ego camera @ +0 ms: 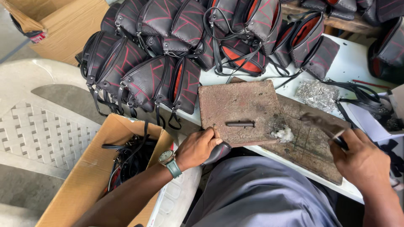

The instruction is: The person assembles small black handbags with red geometric patterns by attaching metal rivets and wrist straps. They use a hammer and metal punch to secure the rivets, then attach and fasten the straps to each bag.

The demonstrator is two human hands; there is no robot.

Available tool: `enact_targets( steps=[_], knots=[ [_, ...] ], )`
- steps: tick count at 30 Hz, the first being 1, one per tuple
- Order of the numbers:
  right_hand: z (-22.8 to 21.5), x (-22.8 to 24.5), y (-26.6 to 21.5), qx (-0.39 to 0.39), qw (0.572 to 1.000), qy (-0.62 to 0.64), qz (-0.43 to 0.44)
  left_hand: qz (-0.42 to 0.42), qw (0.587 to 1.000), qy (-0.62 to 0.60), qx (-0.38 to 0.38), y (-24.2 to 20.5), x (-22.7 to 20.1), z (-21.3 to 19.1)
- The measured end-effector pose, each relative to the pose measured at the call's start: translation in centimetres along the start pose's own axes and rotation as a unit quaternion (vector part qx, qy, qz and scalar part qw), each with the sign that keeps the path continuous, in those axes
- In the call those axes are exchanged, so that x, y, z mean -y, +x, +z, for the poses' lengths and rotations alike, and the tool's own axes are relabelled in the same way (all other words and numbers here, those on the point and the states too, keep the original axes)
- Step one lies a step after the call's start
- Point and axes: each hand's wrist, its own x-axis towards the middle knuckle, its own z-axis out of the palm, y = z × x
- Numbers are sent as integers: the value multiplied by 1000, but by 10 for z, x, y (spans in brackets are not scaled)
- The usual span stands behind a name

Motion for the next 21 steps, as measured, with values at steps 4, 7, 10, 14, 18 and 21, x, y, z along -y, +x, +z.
enact_targets(
  steps=[4,7,10,14,18,21],
  knots=[
    [53,-45,-19,-27,998,-64,-1,-24,998,-40,-42,6,1,5],
    [82,-67,-26,-55,998,-17,-15,-27,997,-53,-48,7,3,9],
    [94,-72,-25,-44,998,12,-30,-35,998,-30,-53,6,5,12],
    [72,-57,-18,-55,997,32,-39,-55,996,-40,-62,6,-3,11],
    [41,8,-15,-178,964,177,-83,-92,995,-23,-23,19,-8,5],
    [29,82,-15,8,944,229,-237,-157,985,-16,62,35,-10,1]
  ],
)
